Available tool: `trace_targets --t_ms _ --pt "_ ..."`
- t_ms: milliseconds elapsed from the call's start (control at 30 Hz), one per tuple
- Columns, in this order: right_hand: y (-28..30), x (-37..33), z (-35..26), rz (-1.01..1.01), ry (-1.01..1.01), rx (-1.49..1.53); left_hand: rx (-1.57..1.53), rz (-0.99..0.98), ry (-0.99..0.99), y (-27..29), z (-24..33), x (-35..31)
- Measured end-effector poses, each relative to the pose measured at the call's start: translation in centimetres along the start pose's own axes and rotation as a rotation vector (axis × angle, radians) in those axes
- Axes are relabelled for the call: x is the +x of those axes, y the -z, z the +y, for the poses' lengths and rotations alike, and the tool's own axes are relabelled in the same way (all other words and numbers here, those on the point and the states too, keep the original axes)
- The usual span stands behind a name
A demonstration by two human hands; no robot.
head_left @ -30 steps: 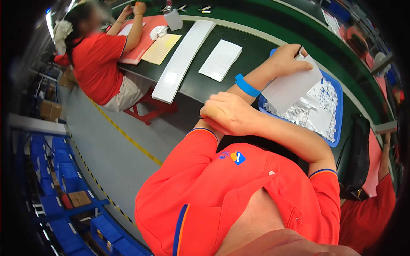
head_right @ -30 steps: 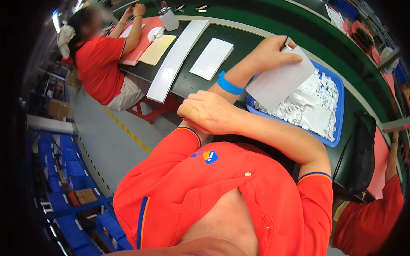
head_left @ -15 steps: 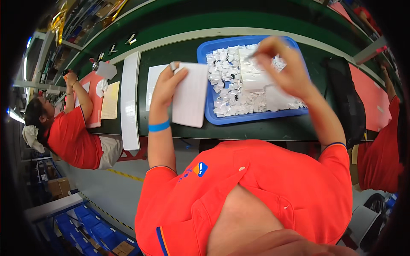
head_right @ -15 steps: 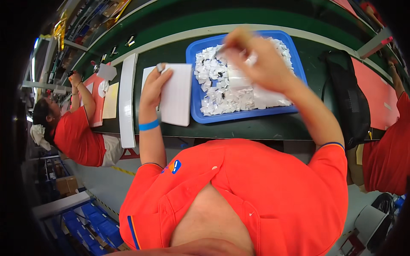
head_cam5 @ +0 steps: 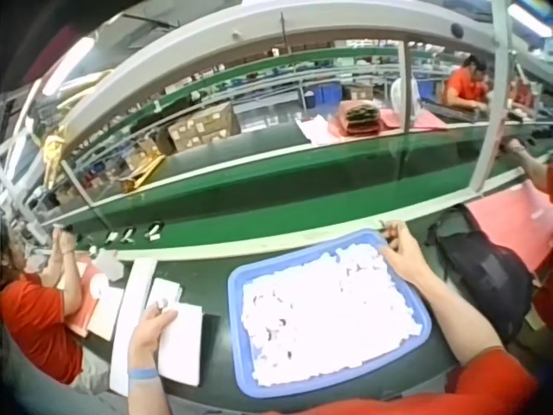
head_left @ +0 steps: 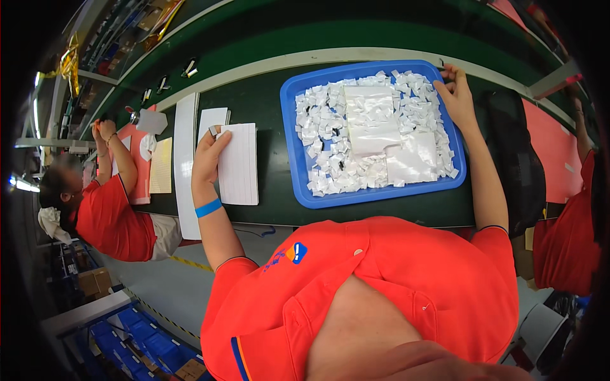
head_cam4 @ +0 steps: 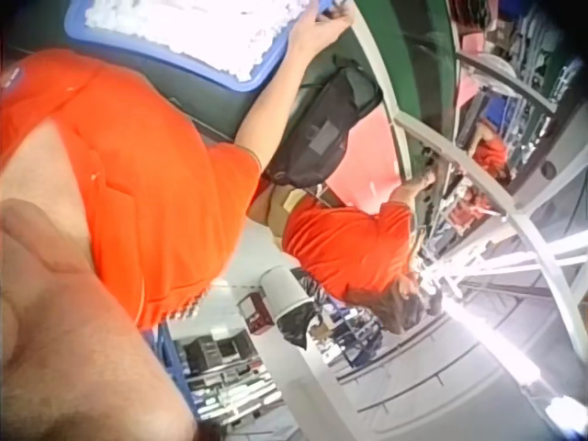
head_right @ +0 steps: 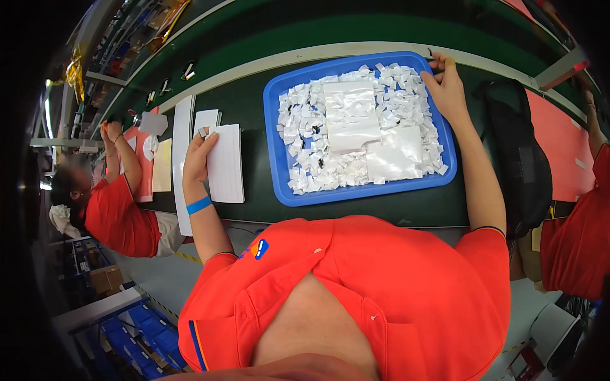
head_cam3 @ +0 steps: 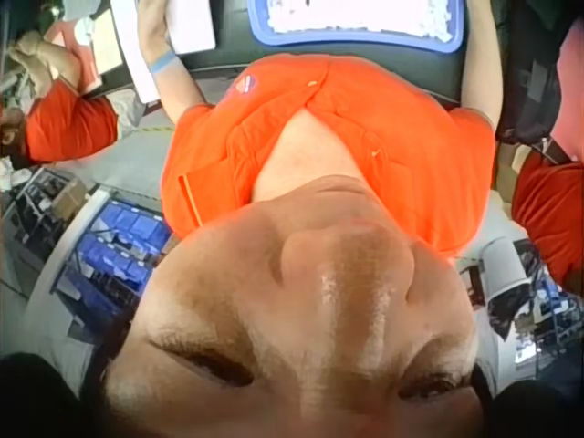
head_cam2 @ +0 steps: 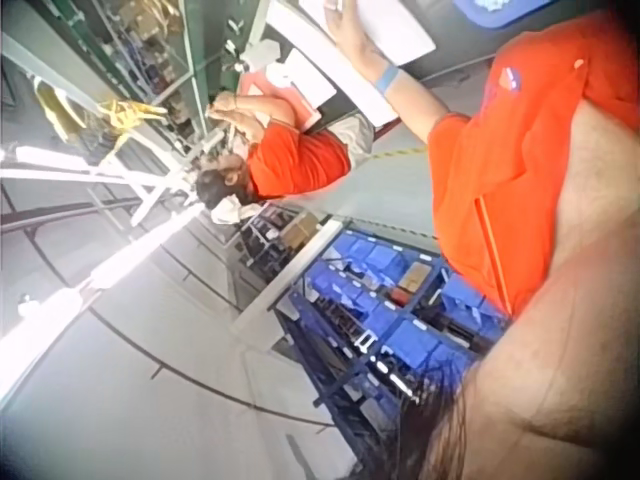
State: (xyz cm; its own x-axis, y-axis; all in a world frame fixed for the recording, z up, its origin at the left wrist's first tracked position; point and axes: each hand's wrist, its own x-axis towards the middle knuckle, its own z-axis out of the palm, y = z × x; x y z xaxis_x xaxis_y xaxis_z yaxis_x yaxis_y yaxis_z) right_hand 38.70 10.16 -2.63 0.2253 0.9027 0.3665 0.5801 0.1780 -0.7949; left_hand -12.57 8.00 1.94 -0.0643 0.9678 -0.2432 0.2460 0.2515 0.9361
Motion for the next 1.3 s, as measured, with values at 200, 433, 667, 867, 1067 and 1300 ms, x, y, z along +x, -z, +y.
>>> trace_targets --t_ms 200,433,667,867,1067,1300 --pt "0.2 -0.9 -2.1 0.013 -0.046 -0.127 -0.494 -0.174 -0.052 -2.8 2.1 2.3" --pt "-0.2 -1.7 -0.7 0.050 -0.014 -0.065 -0.654 -0.508 -0.057 -7.8 4.0 6.6" --pt "0.7 -0.4 -3.8 0.200 0.273 -0.244 -0.707 -0.601 -0.139 -11.7 8.0 6.9" --pt "0.0 2.5 -12.3 -0.121 0.189 0.312 -0.525 -0.500 -0.334 -13.4 12.2 5.9" --pt "-2.8 2.6 -16.4 -0.390 0.260 0.641 -0.360 -0.421 -0.498 -15.6 12.8 3.9" --pt "-3.4 1.7 -16.9 -0.445 0.095 0.711 -0.401 -0.425 -0.674 -17.5 12.1 3.0"
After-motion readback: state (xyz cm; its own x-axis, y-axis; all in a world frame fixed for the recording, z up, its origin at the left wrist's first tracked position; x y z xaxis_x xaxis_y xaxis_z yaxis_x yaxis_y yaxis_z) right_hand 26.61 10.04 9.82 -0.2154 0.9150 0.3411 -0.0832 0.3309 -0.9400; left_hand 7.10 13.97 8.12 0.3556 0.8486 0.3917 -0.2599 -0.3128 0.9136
